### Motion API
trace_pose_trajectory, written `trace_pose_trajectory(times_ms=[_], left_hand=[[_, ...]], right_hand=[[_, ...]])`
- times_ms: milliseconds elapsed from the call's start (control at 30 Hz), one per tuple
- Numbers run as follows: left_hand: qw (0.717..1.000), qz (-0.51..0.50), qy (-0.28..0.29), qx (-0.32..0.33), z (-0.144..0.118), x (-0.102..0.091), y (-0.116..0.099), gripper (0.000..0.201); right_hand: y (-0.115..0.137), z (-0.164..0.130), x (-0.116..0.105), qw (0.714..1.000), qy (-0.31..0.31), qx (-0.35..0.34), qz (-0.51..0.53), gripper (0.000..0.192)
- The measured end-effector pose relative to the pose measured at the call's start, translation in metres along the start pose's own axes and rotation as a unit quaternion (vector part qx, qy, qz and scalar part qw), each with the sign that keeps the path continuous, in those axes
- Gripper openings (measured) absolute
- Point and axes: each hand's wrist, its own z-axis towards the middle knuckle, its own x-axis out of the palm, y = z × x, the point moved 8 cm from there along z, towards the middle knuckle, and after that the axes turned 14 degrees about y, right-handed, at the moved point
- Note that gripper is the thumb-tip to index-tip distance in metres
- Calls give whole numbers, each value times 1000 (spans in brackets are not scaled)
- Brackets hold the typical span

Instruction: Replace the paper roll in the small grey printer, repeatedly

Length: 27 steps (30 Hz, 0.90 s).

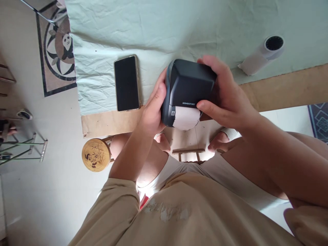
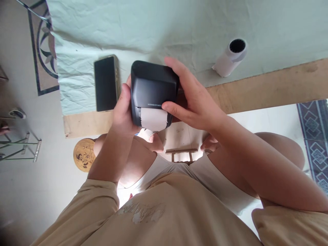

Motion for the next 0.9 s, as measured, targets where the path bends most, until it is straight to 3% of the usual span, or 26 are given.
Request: trace_pose_trajectory(times_ms=[200, 400, 467, 567, 700, 833, 900], left_hand=[[994, -80, -36, -65, -4, -9, 19, 37], [997, -40, -60, -37, -6, -17, 12, 32], [996, -51, -51, -45, -5, -15, 12, 30], [995, -75, -45, -50, -3, -12, 14, 33], [999, -47, -18, -14, -1, -7, 6, 31], [999, -25, 24, -14, -3, -2, 4, 26], [999, -19, 25, -17, -3, -2, 3, 29]], right_hand=[[3, 0, -3, 999, -23, 4, -30, 63], [13, 0, -1, 996, -31, -44, -74, 88], [15, 0, -2, 995, -38, -43, -87, 89], [20, -1, -8, 991, -82, -31, -105, 79], [33, -7, -29, 971, -202, -19, -130, 61], [36, -11, -51, 955, -290, 37, -54, 29], [33, -7, -56, 956, -287, 50, 22, 25]])
